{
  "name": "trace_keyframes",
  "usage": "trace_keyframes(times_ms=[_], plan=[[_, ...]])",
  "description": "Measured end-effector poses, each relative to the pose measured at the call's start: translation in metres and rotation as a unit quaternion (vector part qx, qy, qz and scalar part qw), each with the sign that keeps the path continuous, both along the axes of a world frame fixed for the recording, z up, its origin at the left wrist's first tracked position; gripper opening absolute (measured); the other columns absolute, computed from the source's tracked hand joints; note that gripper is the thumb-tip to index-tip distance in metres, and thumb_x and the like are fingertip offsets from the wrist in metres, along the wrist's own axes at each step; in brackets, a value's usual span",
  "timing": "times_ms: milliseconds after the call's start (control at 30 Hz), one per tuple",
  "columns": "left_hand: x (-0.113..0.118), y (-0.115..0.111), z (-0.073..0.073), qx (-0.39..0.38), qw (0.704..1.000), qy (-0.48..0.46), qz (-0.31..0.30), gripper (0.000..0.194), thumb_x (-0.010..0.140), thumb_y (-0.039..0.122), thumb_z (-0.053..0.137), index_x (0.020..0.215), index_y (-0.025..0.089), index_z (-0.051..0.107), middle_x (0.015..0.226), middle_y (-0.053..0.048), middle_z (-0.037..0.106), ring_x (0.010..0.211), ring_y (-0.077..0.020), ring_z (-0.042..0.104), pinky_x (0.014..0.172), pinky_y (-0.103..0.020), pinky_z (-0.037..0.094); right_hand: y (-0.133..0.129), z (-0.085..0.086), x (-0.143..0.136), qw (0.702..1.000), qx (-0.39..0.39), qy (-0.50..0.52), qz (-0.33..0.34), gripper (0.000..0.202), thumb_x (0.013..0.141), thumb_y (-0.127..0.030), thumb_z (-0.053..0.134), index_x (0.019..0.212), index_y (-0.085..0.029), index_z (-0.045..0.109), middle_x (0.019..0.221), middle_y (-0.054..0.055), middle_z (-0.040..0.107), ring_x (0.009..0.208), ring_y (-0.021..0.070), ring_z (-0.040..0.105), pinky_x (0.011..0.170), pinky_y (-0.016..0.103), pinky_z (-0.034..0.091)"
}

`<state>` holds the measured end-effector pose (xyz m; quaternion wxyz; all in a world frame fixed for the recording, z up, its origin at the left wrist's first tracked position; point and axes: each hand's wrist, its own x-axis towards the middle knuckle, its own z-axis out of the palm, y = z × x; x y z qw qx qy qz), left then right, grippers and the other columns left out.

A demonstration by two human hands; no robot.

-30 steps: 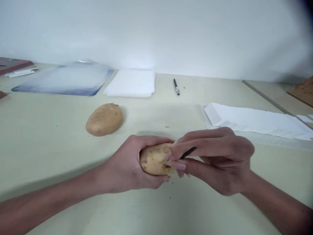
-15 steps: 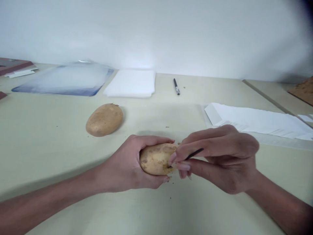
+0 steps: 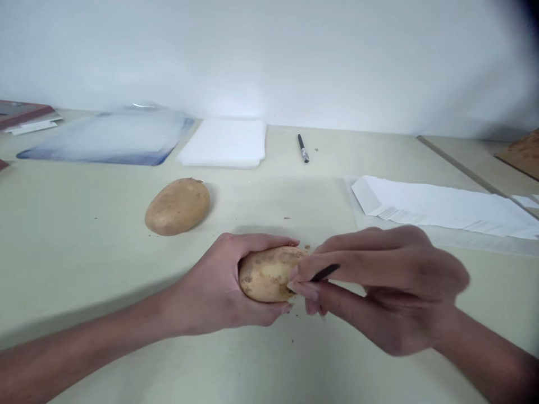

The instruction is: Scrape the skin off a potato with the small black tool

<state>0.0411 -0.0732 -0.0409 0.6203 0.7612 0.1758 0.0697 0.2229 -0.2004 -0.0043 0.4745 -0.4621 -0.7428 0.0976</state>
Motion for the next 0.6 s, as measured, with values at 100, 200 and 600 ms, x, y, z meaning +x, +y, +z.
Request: trace_keyframes(times_ms=[100,200,600], plan=[[-0.0001,-0.0012,0.0002,0.016,1.000,-0.006,0.013,0.061,0.072,0.019,0.082,0.129,0.034,0.067,0.118,0.006,0.075,0.099,-0.0194,0.073,0.074,-0.022,0.061,-0.0047,0.0033,-0.0014,0.996,0.022,-0.074,-0.037,0.008,0.086,-0.006,0.075,0.087,-0.015,0.077,0.077,0.002,0.077,0.062,0.0110,0.071,0.056,0.016,0.058],[0.0000,-0.0012,0.0000,0.010,1.000,-0.005,0.011,0.062,0.071,0.019,0.083,0.129,0.033,0.067,0.115,0.005,0.075,0.097,-0.0193,0.073,0.072,-0.021,0.061,-0.0052,0.0046,0.0003,0.997,0.021,-0.073,-0.019,0.006,0.087,-0.009,0.076,0.092,-0.013,0.079,0.081,0.002,0.078,0.063,0.0093,0.072,0.061,0.015,0.059],[0.0004,-0.0006,0.0009,-0.010,1.000,-0.006,-0.003,0.056,0.074,0.018,0.080,0.127,0.033,0.067,0.105,0.005,0.076,0.085,-0.0165,0.072,0.064,-0.019,0.059,0.0000,-0.0001,0.0038,1.000,0.009,-0.010,0.026,0.003,0.088,-0.009,0.078,0.086,-0.008,0.079,0.077,0.004,0.077,0.060,0.0093,0.070,0.059,0.015,0.060]])
